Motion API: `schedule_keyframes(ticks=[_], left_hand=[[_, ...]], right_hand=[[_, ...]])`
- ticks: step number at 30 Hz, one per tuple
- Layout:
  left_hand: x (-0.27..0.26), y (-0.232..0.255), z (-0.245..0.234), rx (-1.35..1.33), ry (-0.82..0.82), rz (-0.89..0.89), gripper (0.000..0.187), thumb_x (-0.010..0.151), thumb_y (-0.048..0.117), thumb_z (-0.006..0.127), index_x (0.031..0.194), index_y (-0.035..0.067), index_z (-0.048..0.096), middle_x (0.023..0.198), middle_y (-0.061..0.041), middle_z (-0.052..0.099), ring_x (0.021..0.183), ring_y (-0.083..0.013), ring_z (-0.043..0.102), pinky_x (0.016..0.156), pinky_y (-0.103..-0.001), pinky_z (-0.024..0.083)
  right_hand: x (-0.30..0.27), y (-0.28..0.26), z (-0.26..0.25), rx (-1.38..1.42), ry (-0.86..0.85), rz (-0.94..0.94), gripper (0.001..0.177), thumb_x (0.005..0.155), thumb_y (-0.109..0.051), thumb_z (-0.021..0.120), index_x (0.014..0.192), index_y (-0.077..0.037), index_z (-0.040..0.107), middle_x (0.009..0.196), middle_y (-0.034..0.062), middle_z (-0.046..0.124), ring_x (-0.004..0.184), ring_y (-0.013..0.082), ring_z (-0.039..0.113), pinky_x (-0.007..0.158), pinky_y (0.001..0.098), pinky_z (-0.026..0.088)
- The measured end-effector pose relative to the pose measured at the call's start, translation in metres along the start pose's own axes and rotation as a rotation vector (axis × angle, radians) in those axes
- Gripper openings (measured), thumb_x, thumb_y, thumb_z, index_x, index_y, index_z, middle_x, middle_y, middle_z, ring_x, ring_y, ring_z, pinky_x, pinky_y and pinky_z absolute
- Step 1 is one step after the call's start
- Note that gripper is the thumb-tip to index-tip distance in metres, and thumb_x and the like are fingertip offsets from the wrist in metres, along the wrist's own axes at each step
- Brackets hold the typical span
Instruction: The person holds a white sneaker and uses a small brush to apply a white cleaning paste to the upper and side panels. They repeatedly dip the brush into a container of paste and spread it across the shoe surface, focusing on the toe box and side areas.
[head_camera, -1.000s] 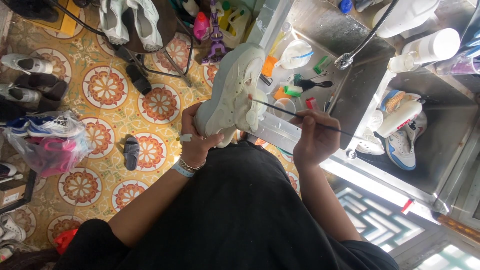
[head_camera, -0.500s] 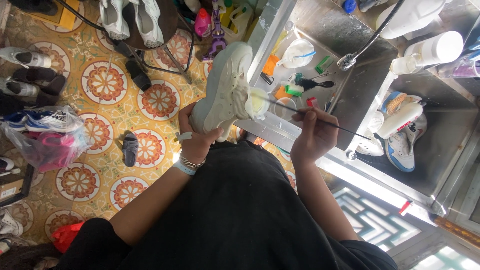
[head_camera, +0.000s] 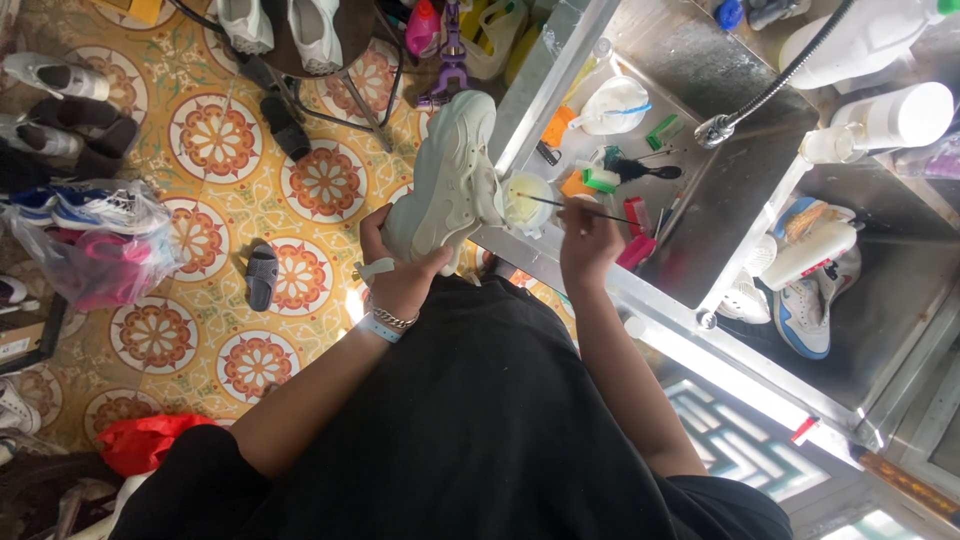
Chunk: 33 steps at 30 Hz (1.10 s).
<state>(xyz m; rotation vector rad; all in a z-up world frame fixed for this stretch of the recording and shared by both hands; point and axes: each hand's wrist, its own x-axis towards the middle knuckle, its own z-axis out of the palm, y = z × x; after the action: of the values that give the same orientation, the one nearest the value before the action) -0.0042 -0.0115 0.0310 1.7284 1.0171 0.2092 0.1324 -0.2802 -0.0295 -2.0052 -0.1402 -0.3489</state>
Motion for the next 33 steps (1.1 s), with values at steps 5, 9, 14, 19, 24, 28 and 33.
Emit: schedule_keyframes(ticks=[5, 9, 14, 19, 24, 28, 33], left_hand=[[0.000, 0.009, 0.007, -0.022, 0.032, -0.029, 0.116, 0.065, 0.041, 0.117, 0.165, 0.021, 0.061, 0.156, -0.017, 0.069, 0.152, -0.0463, 0.069, 0.123, -0.068, 0.055], [0.000, 0.022, 0.018, -0.032, 0.068, -0.044, 0.115, 0.067, 0.038, 0.118, 0.165, 0.020, 0.060, 0.154, -0.018, 0.068, 0.150, -0.0470, 0.069, 0.122, -0.068, 0.055], [0.002, 0.038, 0.025, -0.028, 0.047, -0.006, 0.115, 0.071, 0.035, 0.117, 0.166, 0.017, 0.055, 0.153, -0.020, 0.064, 0.150, -0.0481, 0.067, 0.121, -0.070, 0.056], [0.003, 0.043, 0.027, -0.047, 0.024, 0.008, 0.115, 0.070, 0.036, 0.118, 0.165, 0.016, 0.055, 0.153, -0.020, 0.063, 0.149, -0.0484, 0.067, 0.120, -0.070, 0.056], [0.004, 0.042, 0.028, -0.054, 0.006, -0.009, 0.113, 0.072, 0.035, 0.116, 0.165, 0.015, 0.054, 0.154, -0.022, 0.061, 0.150, -0.0518, 0.066, 0.119, -0.073, 0.056], [0.005, 0.046, 0.027, -0.054, -0.021, -0.039, 0.114, 0.072, 0.035, 0.116, 0.165, 0.015, 0.053, 0.154, -0.022, 0.061, 0.151, -0.0498, 0.066, 0.120, -0.071, 0.058], [0.012, 0.037, 0.029, -0.058, -0.029, -0.090, 0.113, 0.074, 0.040, 0.117, 0.165, 0.017, 0.054, 0.153, -0.023, 0.064, 0.148, -0.0465, 0.069, 0.120, -0.067, 0.060]], right_hand=[[0.013, -0.026, -0.025, 0.265, 0.191, 0.090, 0.012, 0.124, -0.002, 0.083, 0.114, -0.005, 0.076, 0.096, 0.0148, 0.087, 0.079, 0.0258, 0.088, 0.074, 0.0383, 0.074], [0.017, -0.083, -0.040, 0.440, 0.246, 0.211, 0.017, 0.128, -0.016, 0.081, 0.116, -0.006, 0.073, 0.095, 0.0142, 0.085, 0.077, 0.0235, 0.088, 0.070, 0.0325, 0.070], [0.004, -0.092, -0.036, 0.461, 0.195, 0.120, 0.014, 0.125, -0.008, 0.081, 0.117, -0.002, 0.071, 0.096, 0.0187, 0.085, 0.079, 0.0267, 0.089, 0.074, 0.0384, 0.075], [0.000, -0.082, -0.035, 0.395, 0.176, 0.047, 0.014, 0.122, -0.001, 0.083, 0.114, 0.003, 0.073, 0.094, 0.0238, 0.086, 0.077, 0.0309, 0.089, 0.072, 0.0426, 0.077], [-0.001, -0.073, -0.049, 0.358, 0.195, -0.071, 0.011, 0.123, 0.002, 0.080, 0.117, 0.003, 0.071, 0.095, 0.0205, 0.085, 0.077, 0.0267, 0.087, 0.072, 0.0386, 0.074], [0.001, -0.095, -0.044, 0.361, 0.150, -0.092, 0.012, 0.122, 0.002, 0.082, 0.114, 0.003, 0.073, 0.094, 0.0206, 0.085, 0.076, 0.0272, 0.087, 0.071, 0.0388, 0.073], [-0.002, -0.076, -0.044, 0.325, 0.224, -0.151, 0.010, 0.122, 0.006, 0.079, 0.117, 0.005, 0.071, 0.093, 0.0222, 0.083, 0.073, 0.0263, 0.084, 0.067, 0.0374, 0.071]])
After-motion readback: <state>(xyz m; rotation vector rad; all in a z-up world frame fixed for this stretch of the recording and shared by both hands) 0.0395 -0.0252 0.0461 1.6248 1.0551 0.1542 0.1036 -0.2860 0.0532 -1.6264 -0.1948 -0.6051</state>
